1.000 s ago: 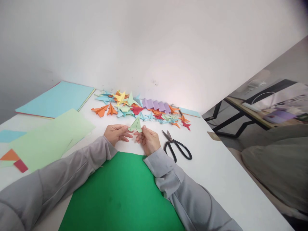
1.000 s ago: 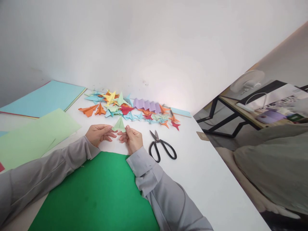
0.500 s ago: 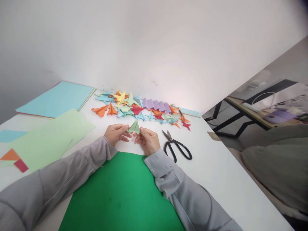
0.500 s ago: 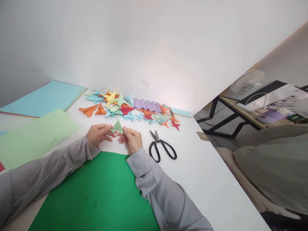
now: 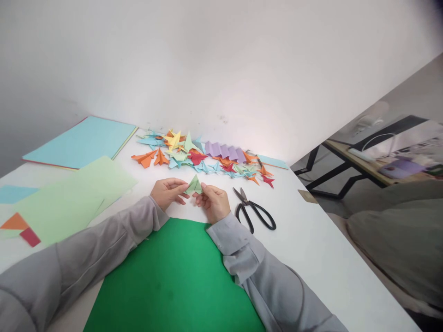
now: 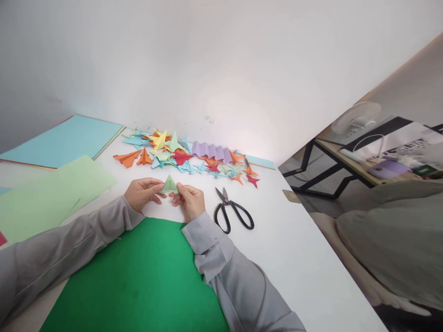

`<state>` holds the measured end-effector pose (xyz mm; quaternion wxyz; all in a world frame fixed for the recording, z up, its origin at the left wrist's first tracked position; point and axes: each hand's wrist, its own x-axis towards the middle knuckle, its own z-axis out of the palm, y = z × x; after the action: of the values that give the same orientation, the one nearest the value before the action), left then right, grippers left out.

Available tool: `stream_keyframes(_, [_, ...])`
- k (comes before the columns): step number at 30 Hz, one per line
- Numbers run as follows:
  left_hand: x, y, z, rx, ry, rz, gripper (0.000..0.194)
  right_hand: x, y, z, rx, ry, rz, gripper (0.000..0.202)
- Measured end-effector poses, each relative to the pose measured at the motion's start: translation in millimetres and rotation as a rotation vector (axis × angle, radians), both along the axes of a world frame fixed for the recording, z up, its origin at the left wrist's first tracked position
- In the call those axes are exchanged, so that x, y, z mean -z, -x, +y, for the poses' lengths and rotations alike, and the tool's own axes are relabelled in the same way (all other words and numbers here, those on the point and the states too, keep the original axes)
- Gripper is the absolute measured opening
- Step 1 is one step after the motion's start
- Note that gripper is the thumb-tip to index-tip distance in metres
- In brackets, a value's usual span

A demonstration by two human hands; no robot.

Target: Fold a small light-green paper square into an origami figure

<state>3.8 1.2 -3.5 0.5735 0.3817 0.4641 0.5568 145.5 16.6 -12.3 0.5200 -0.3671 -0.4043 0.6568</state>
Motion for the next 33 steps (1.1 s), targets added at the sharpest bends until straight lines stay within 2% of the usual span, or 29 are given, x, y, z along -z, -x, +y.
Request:
stream_keyframes(11, [2.3,1.3,0.1,0.005,-0.012,0.003,0.033,1.7,0.0,0.3,-0.013,-0.073,-0.012,0.018])
stream_keyframes(21, [1.0,2.2,-0.8,0.016,-0.013,-0.021,0.032,3.6,-1.7,-0.1,-0.029,-0.101,-0.096,0.018])
stream_keyframes(25, [0.6,3.2,-1.7,0.025,-0.010,0.016,0.039,6.0,-1.9,1.3,-0.036,-0.098,-0.094,0.026])
stream_keyframes(31, [-2.8,3.2,-3.3,0.015,-0.068,0.005,0.064,6.6,-1.0,0.9,-0.015,-0.095,-0.145,0.035])
stream_keyframes(33, [-3.2,2.5,-3.8,0.013,-0.072,0.038,0.063,6.6,-0.8,0.8,-0.010,-0.097,-0.163,0.037])
